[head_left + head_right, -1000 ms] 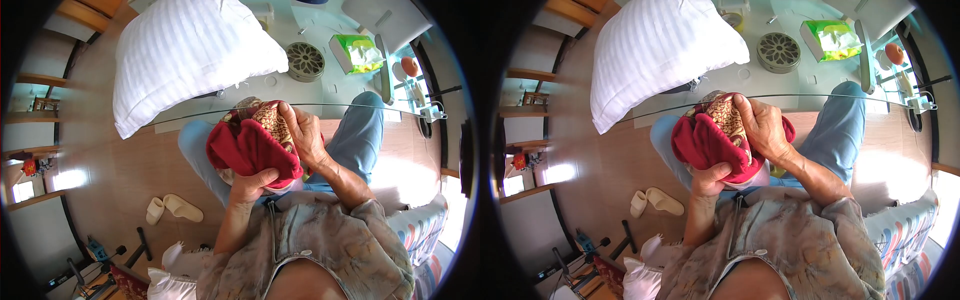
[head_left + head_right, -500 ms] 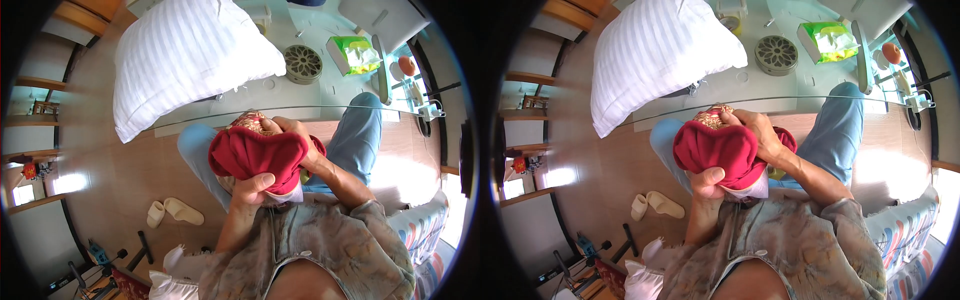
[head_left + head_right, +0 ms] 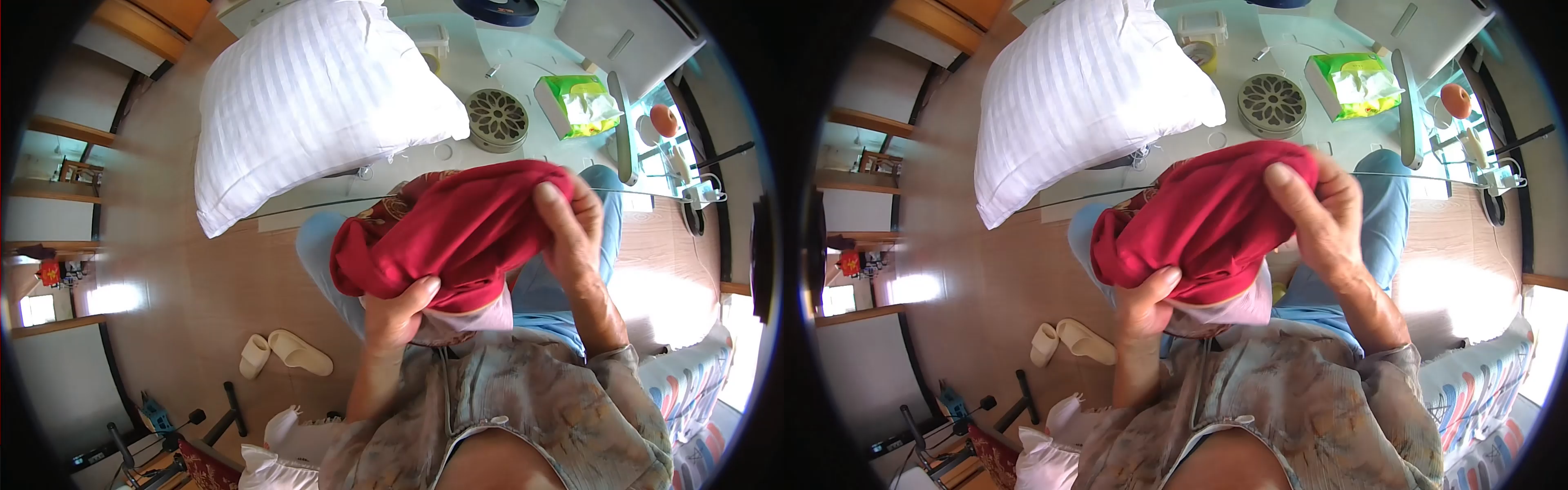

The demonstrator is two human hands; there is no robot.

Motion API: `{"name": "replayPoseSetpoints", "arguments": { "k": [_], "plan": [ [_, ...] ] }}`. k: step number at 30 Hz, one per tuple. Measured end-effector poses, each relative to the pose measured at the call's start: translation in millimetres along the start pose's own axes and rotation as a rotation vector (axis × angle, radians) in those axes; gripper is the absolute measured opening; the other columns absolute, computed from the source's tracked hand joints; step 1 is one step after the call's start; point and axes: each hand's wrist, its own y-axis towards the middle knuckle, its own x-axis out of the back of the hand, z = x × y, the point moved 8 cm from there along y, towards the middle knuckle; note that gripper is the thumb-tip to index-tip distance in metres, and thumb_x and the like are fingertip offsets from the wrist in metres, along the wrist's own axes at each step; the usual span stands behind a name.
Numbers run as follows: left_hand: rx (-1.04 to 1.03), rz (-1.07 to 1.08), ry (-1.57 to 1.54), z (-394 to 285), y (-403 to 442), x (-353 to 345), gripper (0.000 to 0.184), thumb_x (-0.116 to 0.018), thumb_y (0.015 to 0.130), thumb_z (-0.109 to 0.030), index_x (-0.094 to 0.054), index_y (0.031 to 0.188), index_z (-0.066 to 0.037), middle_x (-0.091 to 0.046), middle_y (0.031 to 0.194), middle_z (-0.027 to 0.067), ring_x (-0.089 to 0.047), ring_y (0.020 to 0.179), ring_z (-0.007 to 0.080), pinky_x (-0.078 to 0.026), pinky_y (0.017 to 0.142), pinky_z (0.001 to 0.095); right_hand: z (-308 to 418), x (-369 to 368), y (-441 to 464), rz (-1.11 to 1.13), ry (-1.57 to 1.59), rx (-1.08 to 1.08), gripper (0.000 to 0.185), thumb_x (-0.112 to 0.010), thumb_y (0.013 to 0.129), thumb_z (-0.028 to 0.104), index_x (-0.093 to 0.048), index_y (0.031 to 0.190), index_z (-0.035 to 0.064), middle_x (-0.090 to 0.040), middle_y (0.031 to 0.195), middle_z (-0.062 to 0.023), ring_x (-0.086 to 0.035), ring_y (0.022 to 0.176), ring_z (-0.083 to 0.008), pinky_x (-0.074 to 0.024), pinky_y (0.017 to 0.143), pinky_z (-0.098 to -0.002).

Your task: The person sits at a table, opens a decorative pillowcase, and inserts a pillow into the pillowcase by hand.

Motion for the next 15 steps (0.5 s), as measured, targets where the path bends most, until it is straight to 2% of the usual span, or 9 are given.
{"name": "replayPoseSetpoints", "arguments": {
  "k": [2,3,5,6,9,10,13,14,15],
  "plan": [
    [0.019,-0.056,0.021,-9.4,-11.2,12.4,0.066,-0.066,0.069,0.006,-0.048,0.133,0.004,-0.059,0.126,0.0129,-0.06,0.112,0.0222,-0.046,0.099,0.0349,25.9,-2.7,-0.2,-0.014,0.154,0.097,0.017,-0.064,0.094,0.009,-0.067,0.108,-0.0009,-0.07,0.101,-0.0072,-0.065,0.091,-0.0119,-0.0524,0.084,-0.0263],
    [0.023,-0.055,0.023,-14.6,-15.3,13.7,0.066,-0.066,0.069,0.006,-0.048,0.133,0.004,-0.059,0.126,0.0129,-0.06,0.112,0.0222,-0.046,0.099,0.0349,30.7,-1.6,0.6,-0.017,0.16,0.115,0.019,-0.059,0.096,0.014,-0.066,0.11,0.0022,-0.07,0.104,-0.0082,-0.066,0.094,-0.0147,-0.0525,0.089,-0.0301],
    [0.019,-0.07,-0.036,-25.2,-22.6,17.5,0.068,-0.062,0.068,0.008,-0.047,0.134,0.004,-0.059,0.125,0.0145,-0.058,0.115,0.0251,-0.045,0.101,0.0371,45.1,-2.0,9.7,-0.026,0.197,0.158,0.024,-0.057,0.098,0.019,-0.065,0.112,0.0023,-0.069,0.106,-0.0086,-0.065,0.096,-0.0157,-0.0516,0.09,-0.03],
    [0.028,-0.131,0.034,-29.9,-28.3,23.2,0.077,-0.062,0.062,0.006,-0.042,0.137,0.007,-0.056,0.129,0.0181,-0.055,0.121,0.029,-0.042,0.105,0.0405,45.8,-1.7,14.5,-0.035,0.219,0.138,0.028,-0.057,0.099,0.024,-0.064,0.115,0.0036,-0.068,0.108,-0.009,-0.064,0.099,-0.016,-0.0507,0.091,-0.0303],
    [-0.006,-0.082,0.04,-46.2,-39.4,46.7,0.087,-0.063,0.056,-0.002,-0.038,0.138,0.011,-0.052,0.134,0.0225,-0.053,0.124,0.0329,-0.039,0.109,0.043,54.8,4.6,26.6,-0.111,0.406,0.117,0.027,-0.054,0.1,0.023,-0.063,0.117,0.0047,-0.067,0.112,-0.0085,-0.063,0.103,-0.016,-0.0502,0.095,-0.0325],
    [-0.035,-0.091,0.004,-52.4,-41.6,51.9,0.093,-0.062,0.053,-0.011,-0.035,0.139,0.013,-0.049,0.136,0.0262,-0.052,0.125,0.0366,-0.037,0.111,0.045,64.7,0.6,27.4,-0.136,0.418,0.236,0.023,-0.056,0.099,0.021,-0.063,0.114,0.0051,-0.067,0.106,-0.0026,-0.063,0.098,-0.0109,-0.0488,0.091,-0.0273],
    [-0.084,-0.103,-0.133,-72.2,-41.7,65.9,0.091,-0.061,0.056,-0.015,-0.036,0.139,0.013,-0.051,0.135,0.0274,-0.052,0.125,0.0376,-0.038,0.111,0.0456,65.7,-17.5,31.7,0.029,0.621,0.158,0.022,-0.056,0.099,0.019,-0.063,0.114,0.0052,-0.067,0.105,-0.0028,-0.063,0.097,-0.0117,-0.0491,0.091,-0.0278],
    [-0.075,-0.131,-0.066,-83.7,-41.2,65.2,0.087,-0.061,0.061,-0.017,-0.037,0.139,0.012,-0.05,0.135,0.0277,-0.052,0.124,0.0376,-0.038,0.111,0.0465,64.8,-24.9,31.7,0.059,0.652,0.128,0.02,-0.057,0.098,0.019,-0.063,0.113,0.0061,-0.068,0.104,-0.003,-0.063,0.099,-0.0121,-0.0479,0.094,-0.0296],
    [-0.077,-0.132,-0.065,-89.3,-43.1,63.5,0.087,-0.061,0.061,-0.017,-0.037,0.139,0.012,-0.05,0.135,0.0277,-0.052,0.124,0.0376,-0.038,0.111,0.0465,60.6,-27.3,29.4,-0.193,0.601,0.055,0.019,-0.056,0.099,0.019,-0.065,0.11,0.0065,-0.068,0.098,-0.0012,-0.065,0.087,-0.0103,-0.0531,0.079,-0.0256]
  ]
}}
